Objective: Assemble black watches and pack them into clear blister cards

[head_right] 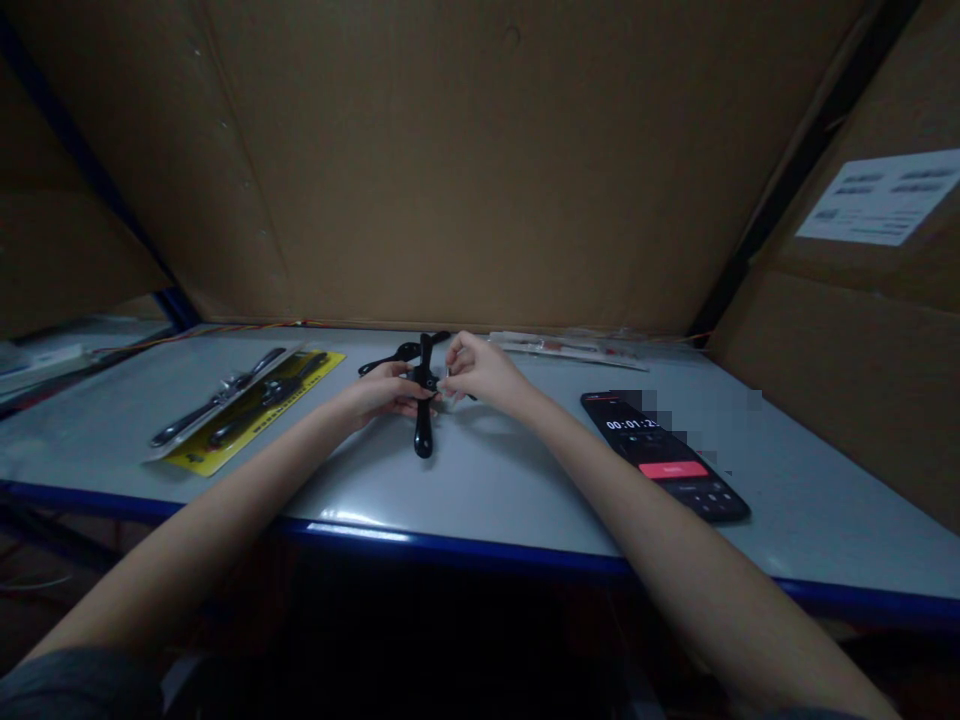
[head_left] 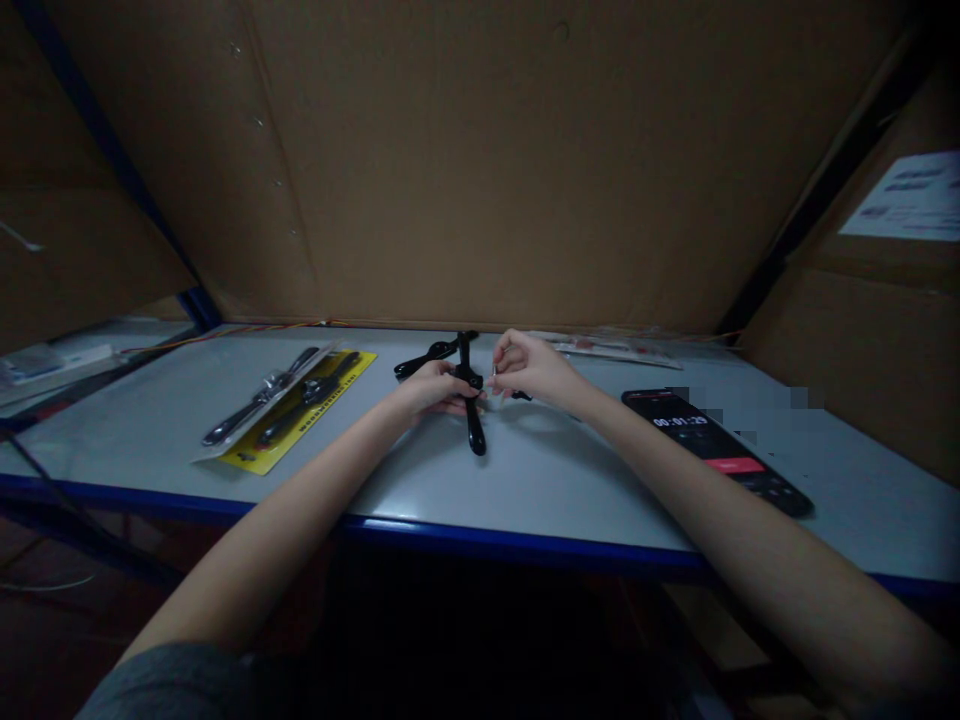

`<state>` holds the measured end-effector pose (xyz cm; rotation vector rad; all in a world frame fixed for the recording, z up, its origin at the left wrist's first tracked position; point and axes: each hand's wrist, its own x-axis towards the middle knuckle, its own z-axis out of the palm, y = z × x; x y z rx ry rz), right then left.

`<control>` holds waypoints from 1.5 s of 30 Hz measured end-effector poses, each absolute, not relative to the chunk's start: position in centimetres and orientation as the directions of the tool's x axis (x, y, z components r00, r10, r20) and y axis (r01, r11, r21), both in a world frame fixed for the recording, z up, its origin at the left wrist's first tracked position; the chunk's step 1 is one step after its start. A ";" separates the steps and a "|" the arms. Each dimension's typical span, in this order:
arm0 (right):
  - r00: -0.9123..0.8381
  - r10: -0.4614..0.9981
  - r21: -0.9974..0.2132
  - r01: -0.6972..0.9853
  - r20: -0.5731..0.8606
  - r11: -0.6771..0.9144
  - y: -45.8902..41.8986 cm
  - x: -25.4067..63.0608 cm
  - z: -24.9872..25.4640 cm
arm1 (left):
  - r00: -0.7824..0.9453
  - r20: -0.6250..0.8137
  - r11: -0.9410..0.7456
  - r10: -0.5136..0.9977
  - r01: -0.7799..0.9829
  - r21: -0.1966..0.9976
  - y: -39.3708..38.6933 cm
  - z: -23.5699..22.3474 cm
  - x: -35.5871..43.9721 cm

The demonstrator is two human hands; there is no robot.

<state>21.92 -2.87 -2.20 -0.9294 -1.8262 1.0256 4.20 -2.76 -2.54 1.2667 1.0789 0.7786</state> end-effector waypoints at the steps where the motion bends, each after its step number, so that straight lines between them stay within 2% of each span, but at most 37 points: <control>1: -0.373 0.880 -0.903 0.193 0.294 0.383 -2.9 21.8 -2.1 | 0.343 -0.197 0.175 0.919 0.094 0.980 -2.7 -2.6 4.2; 7: -0.322 0.894 -0.890 0.231 0.311 0.392 -2.5 22.0 -2.1 | 0.353 -0.213 0.191 0.911 0.095 0.977 -2.6 -2.6 4.1; 11: -0.346 0.875 -0.888 0.193 0.337 0.418 -2.3 22.2 -2.2 | 0.365 -0.205 0.181 0.908 0.099 0.979 -2.8 -2.5 4.1; 15: -0.371 0.872 -0.905 0.155 0.318 0.396 -2.7 21.9 -1.9 | 0.374 -0.202 0.173 0.905 0.109 0.979 -3.0 -2.3 4.1; 19: -0.421 0.866 -0.894 0.226 0.269 0.387 -3.1 21.6 -1.9 | 0.355 -0.207 0.182 0.912 0.103 0.978 -2.8 -2.5 4.0; 22: -0.464 0.837 -0.821 0.328 0.292 0.468 -3.0 21.4 -2.1 | 0.360 -0.214 0.193 0.908 0.094 0.977 -2.6 -2.8 4.0; 27: -0.432 0.762 -0.641 0.418 0.483 0.643 -2.8 21.3 -2.4 | 0.413 -0.212 0.191 0.886 0.092 0.977 -2.7 -2.7 4.0; 35: -0.353 0.831 -0.740 0.390 0.430 0.548 -3.2 20.5 -3.4 | 0.427 -0.223 0.203 0.876 0.094 0.975 -3.2 -2.2 4.4; 37: -0.375 0.818 -0.715 0.408 0.435 0.568 -3.3 20.5 -3.4 | 0.454 -0.217 0.201 0.864 0.084 0.976 -3.2 -2.2 4.4; 42: -0.424 0.773 -0.555 0.539 0.472 0.634 -3.4 20.9 -3.0 | 0.491 -0.208 0.202 0.846 0.066 0.977 -3.1 -2.3 4.3; 45: -0.459 0.756 -0.544 0.525 0.466 0.654 -3.4 21.0 -3.0 | 0.504 -0.206 0.201 0.839 0.066 0.977 -3.1 -2.5 4.2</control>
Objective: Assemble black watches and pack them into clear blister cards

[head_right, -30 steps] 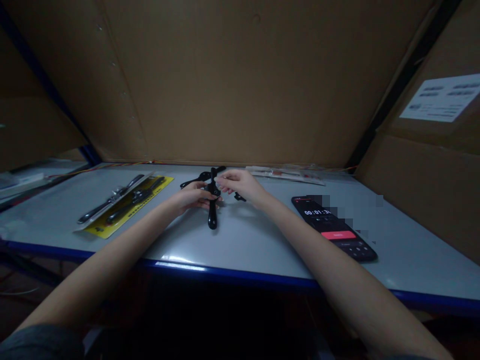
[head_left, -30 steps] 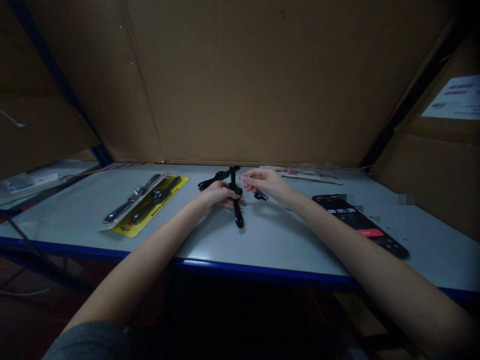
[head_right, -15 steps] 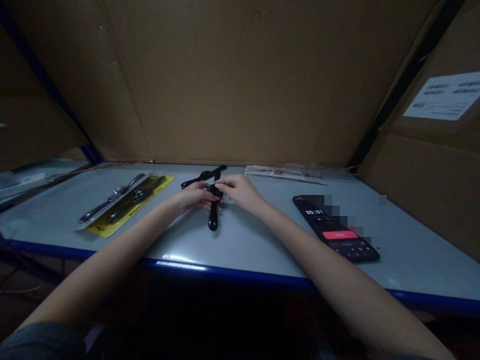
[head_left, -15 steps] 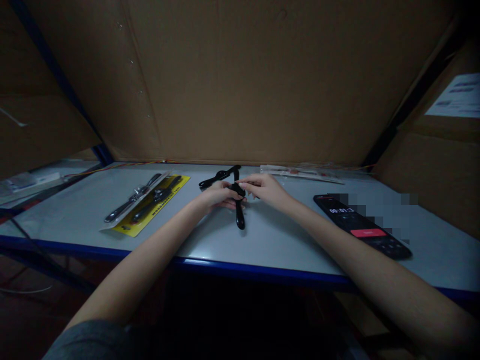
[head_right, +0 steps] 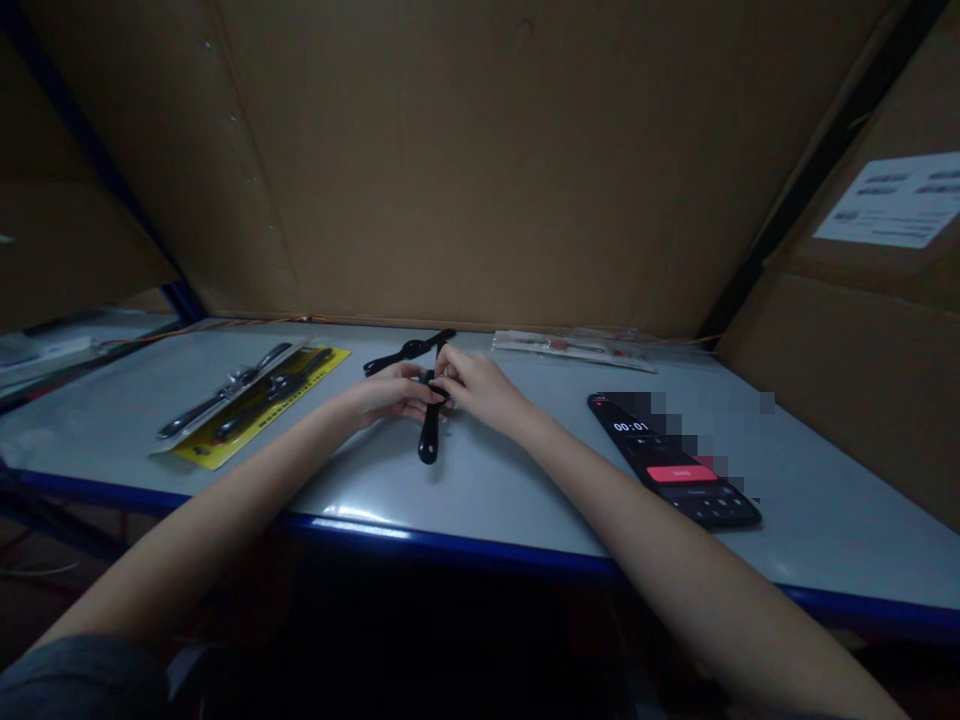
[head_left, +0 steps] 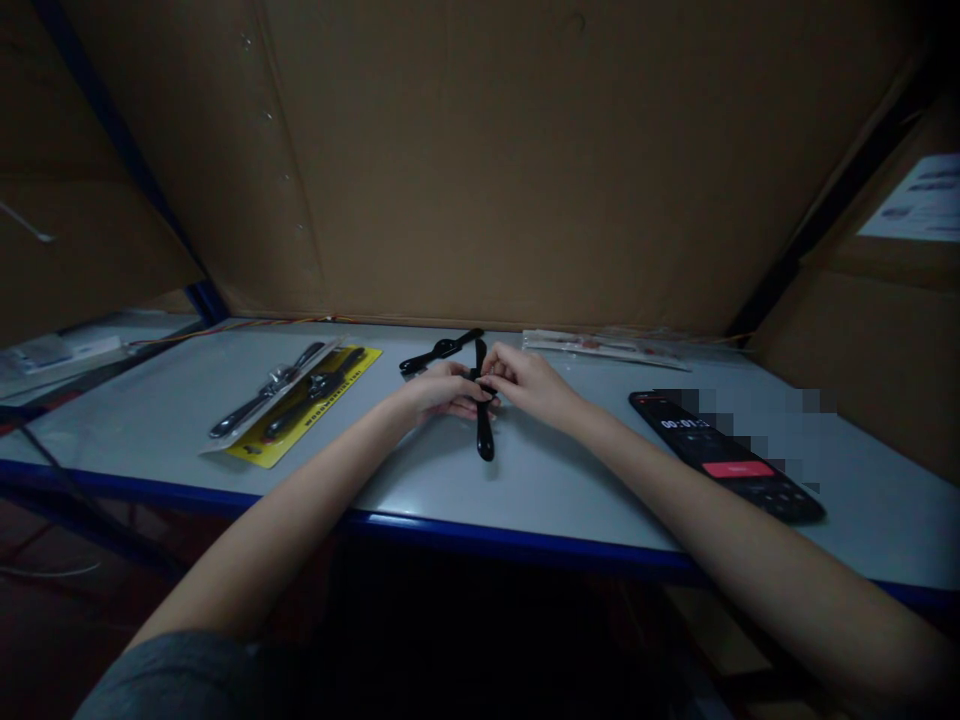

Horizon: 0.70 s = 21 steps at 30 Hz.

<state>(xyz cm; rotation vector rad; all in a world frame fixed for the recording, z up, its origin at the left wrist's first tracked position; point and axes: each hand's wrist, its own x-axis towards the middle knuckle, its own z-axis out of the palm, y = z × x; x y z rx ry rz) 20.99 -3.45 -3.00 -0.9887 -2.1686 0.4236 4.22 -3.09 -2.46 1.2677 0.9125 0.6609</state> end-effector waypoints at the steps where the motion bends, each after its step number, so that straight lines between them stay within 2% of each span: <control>1: -0.464 0.755 -0.552 0.515 0.463 0.655 -3.5 21.0 -3.0 | 0.505 -0.208 0.204 0.838 0.065 0.977 -3.1 -2.5 4.2; 9: -0.418 0.822 -0.750 0.377 0.385 0.543 -3.2 20.7 -3.5 | 0.459 -0.242 0.234 0.855 0.075 0.969 -3.5 -2.2 4.5; 15: -0.413 0.829 -0.745 0.395 0.378 0.537 -3.1 20.5 -4.0 | 0.461 -0.226 0.205 0.858 0.097 0.974 -4.0 -2.1 4.6; 21: -0.337 0.860 -0.747 0.435 0.383 0.503 -3.0 20.4 -4.4 | 0.478 -0.214 0.182 0.852 0.112 0.977 -3.9 -2.2 4.6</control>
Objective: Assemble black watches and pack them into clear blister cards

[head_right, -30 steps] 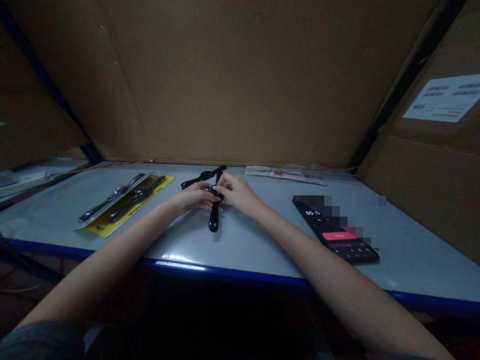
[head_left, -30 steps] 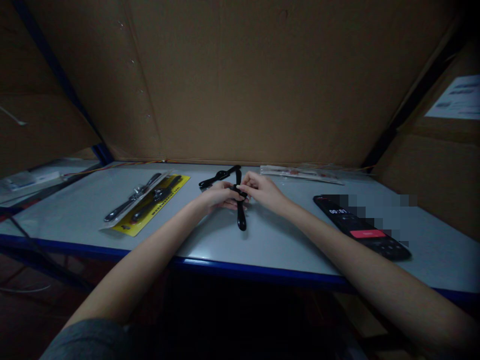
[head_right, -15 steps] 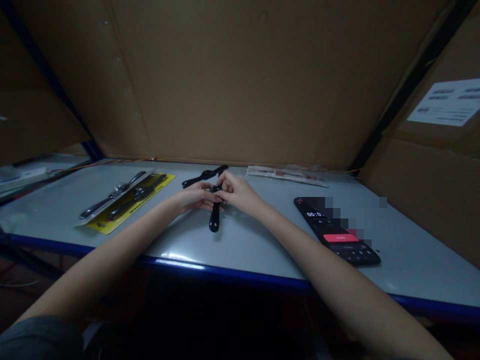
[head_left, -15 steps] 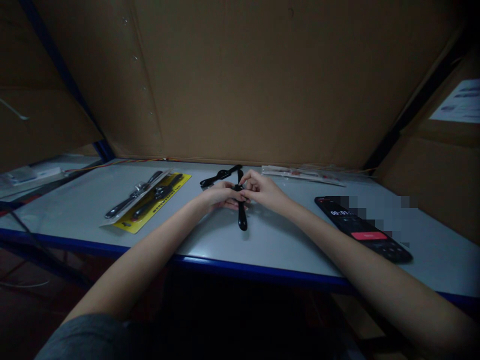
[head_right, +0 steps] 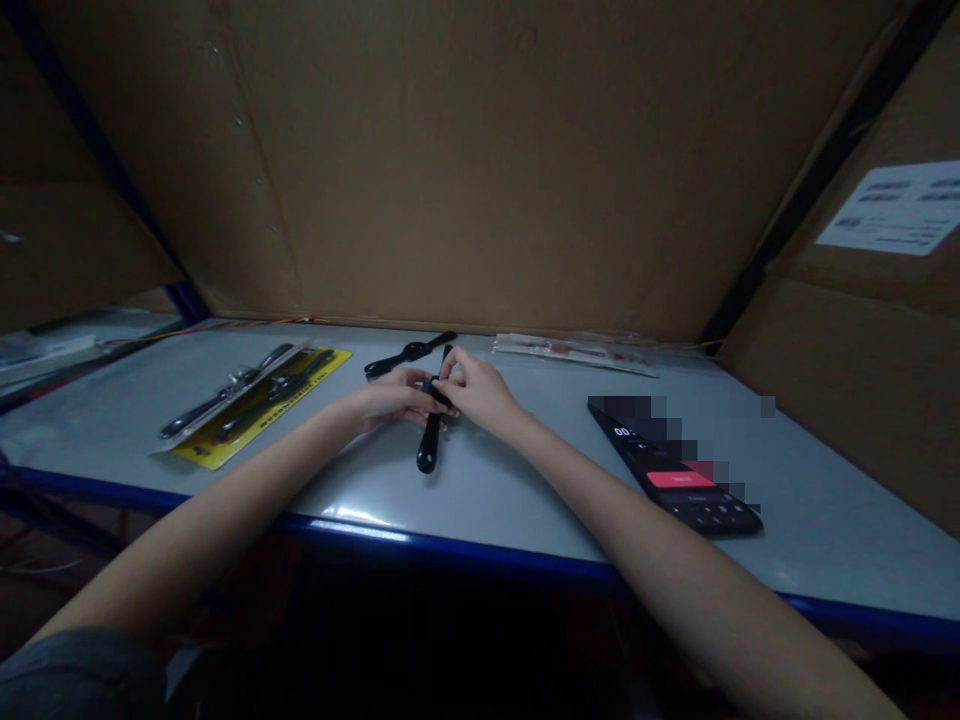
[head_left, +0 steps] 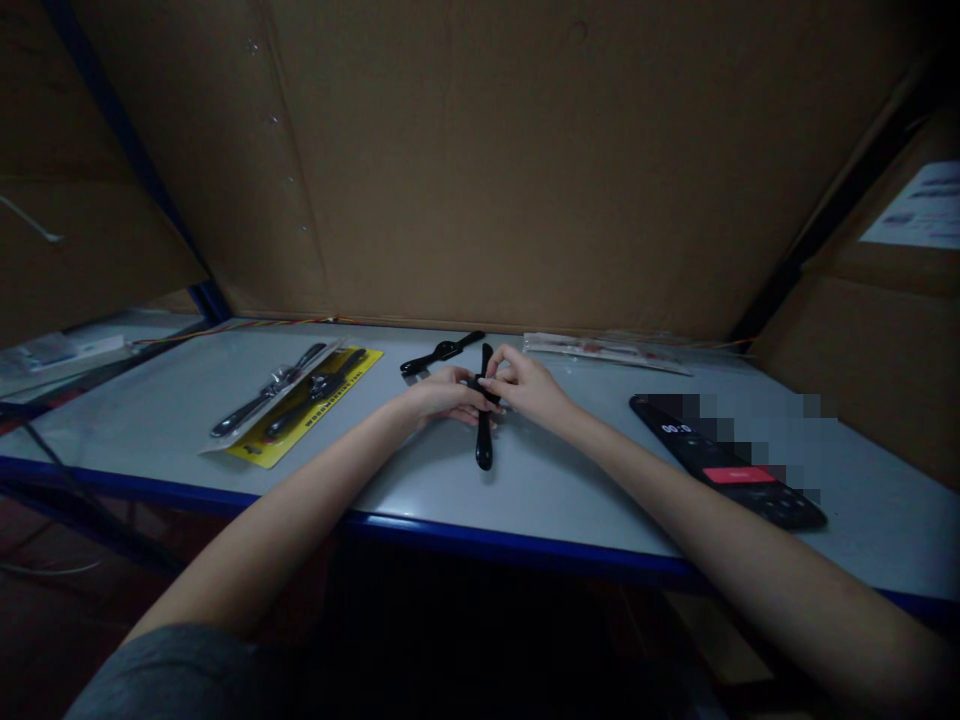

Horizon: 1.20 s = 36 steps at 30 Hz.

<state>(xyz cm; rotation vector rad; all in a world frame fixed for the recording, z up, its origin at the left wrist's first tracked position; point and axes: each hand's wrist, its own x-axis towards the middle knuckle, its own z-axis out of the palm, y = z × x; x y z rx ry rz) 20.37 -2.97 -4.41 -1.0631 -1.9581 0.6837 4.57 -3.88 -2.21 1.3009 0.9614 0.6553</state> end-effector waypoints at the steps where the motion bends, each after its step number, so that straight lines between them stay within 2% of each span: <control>1: -0.337 0.861 -0.754 0.426 0.380 0.500 -3.0 20.3 -4.4 | 0.480 -0.216 0.184 0.851 0.113 0.976 -3.8 -2.2 4.5; 10: -0.374 0.866 -0.872 0.228 0.332 0.433 -3.3 20.1 -4.1 | 0.492 -0.205 0.182 0.846 0.094 0.979 -3.0 -2.6 4.3; 18: -0.358 0.842 -0.804 0.301 0.402 0.512 -3.5 20.3 -3.6 | 0.495 -0.206 0.189 0.844 0.086 0.978 -3.4 -2.4 4.3; 21: -0.315 0.861 -0.796 0.348 0.399 0.496 -3.6 20.2 -3.5 | 0.476 -0.207 0.182 0.855 0.098 0.978 -3.8 -2.2 4.6; 30: -0.276 0.881 -0.876 0.189 0.385 0.443 -3.2 20.0 -4.3 | 0.436 -0.189 0.151 0.880 0.120 0.981 -4.1 -2.0 4.8; 36: -0.285 0.859 -0.834 0.246 0.426 0.495 -3.2 20.2 -3.8 | 0.390 -0.198 0.173 0.899 0.099 0.980 -3.7 -2.1 4.7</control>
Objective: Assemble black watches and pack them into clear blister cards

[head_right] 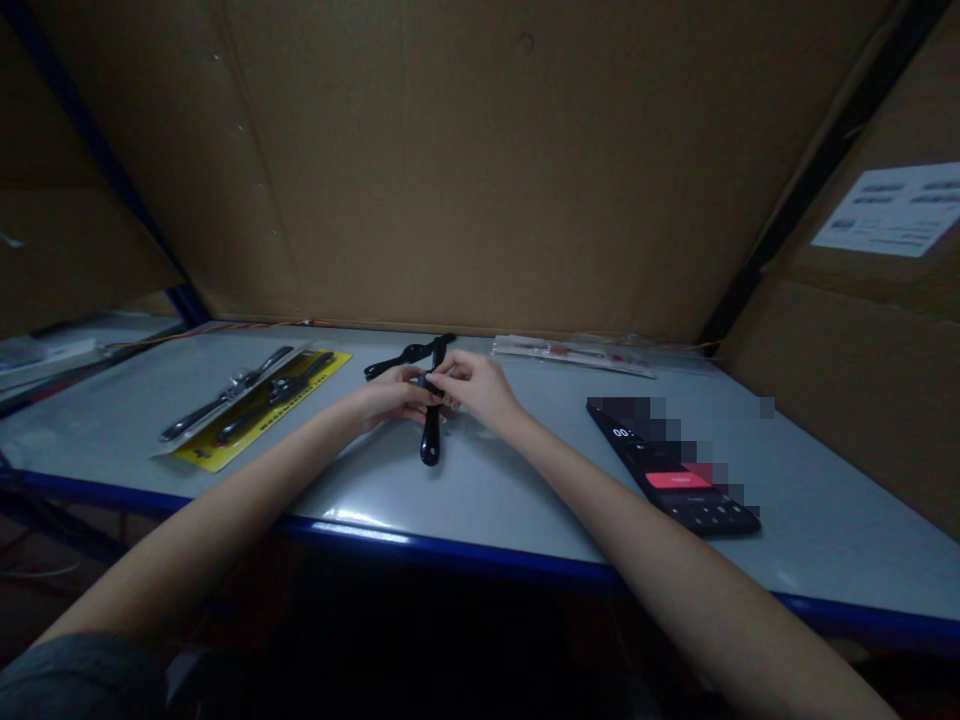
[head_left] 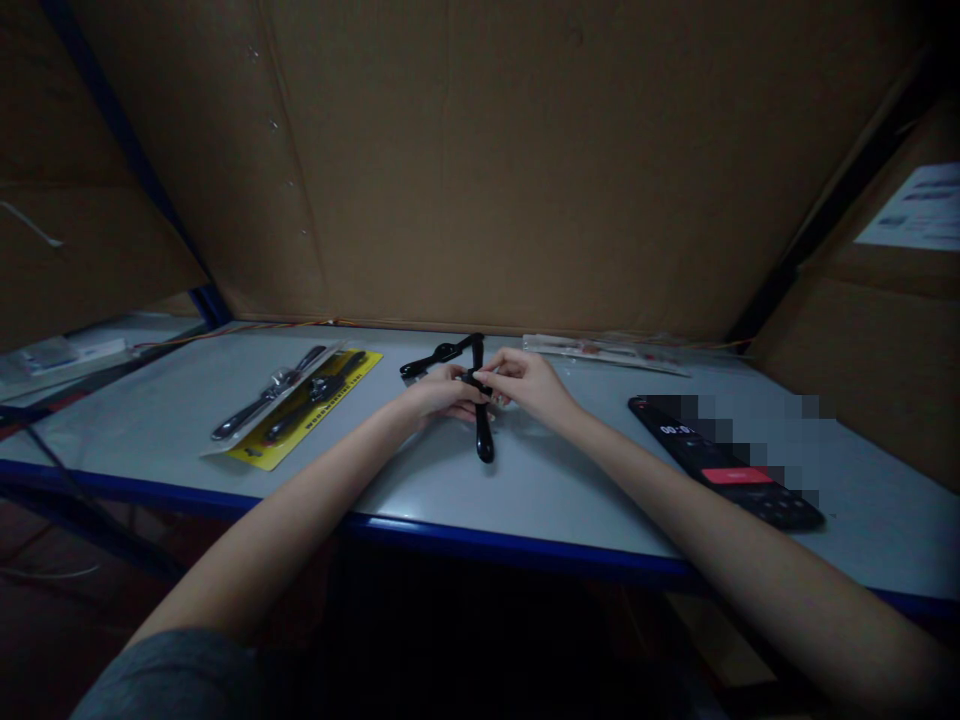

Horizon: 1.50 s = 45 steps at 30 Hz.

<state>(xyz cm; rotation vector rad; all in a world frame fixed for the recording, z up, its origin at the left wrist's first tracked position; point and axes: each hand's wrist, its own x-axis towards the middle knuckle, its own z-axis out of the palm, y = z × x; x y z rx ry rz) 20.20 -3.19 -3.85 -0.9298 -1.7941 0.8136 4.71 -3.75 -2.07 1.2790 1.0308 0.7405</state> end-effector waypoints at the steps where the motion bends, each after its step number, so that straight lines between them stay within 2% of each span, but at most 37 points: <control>1: -0.283 0.854 -0.817 0.274 0.436 0.508 -3.2 20.3 -3.8 | 0.381 -0.203 0.180 0.902 0.096 0.979 -3.7 -2.1 4.7; 6: -0.338 0.787 -0.616 0.491 0.516 0.615 -3.6 20.5 -3.2 | 0.373 -0.214 0.192 0.903 0.095 0.977 -3.9 -2.0 4.8; 10: -0.382 0.753 -0.504 0.571 0.536 0.648 -3.9 20.4 -2.8 | 0.386 -0.188 0.156 0.903 0.113 0.981 -4.1 -1.9 4.8; 12: -0.363 0.769 -0.537 0.560 0.527 0.632 -3.7 20.4 -2.8 | 0.382 -0.173 0.136 0.908 0.123 0.983 -4.2 -2.0 4.9; 18: -0.319 0.885 -0.842 0.316 0.339 0.437 -2.5 20.7 -3.6 | 0.358 -0.154 0.103 0.921 0.159 0.982 -4.4 -1.9 5.1; 21: -0.330 0.886 -0.840 0.328 0.326 0.432 -2.2 20.9 -3.8 | 0.363 -0.166 0.116 0.917 0.157 0.981 -4.4 -1.9 5.1; 24: -0.363 0.841 -0.729 0.429 0.401 0.533 -2.5 21.1 -3.5 | 0.362 -0.172 0.130 0.916 0.138 0.982 -4.3 -2.1 5.0; 27: -0.413 0.765 -0.556 0.526 0.494 0.643 -3.1 21.2 -2.9 | 0.361 -0.182 0.158 0.914 0.095 0.983 -3.9 -2.3 4.8; 31: -0.496 0.645 -0.356 0.557 0.582 0.750 -3.3 21.5 -2.5 | 0.426 -0.184 0.184 0.886 0.042 0.982 -3.6 -2.3 4.6; 38: -0.577 0.526 -0.191 0.540 0.625 0.820 -3.5 22.2 -2.3 | 0.470 -0.190 0.227 0.862 -0.021 0.974 -3.4 -2.0 4.5; 45: -0.589 0.490 -0.111 0.561 0.643 0.820 -3.4 22.4 -2.2 | 0.472 -0.158 0.183 0.867 -0.008 0.983 -3.3 -2.2 4.5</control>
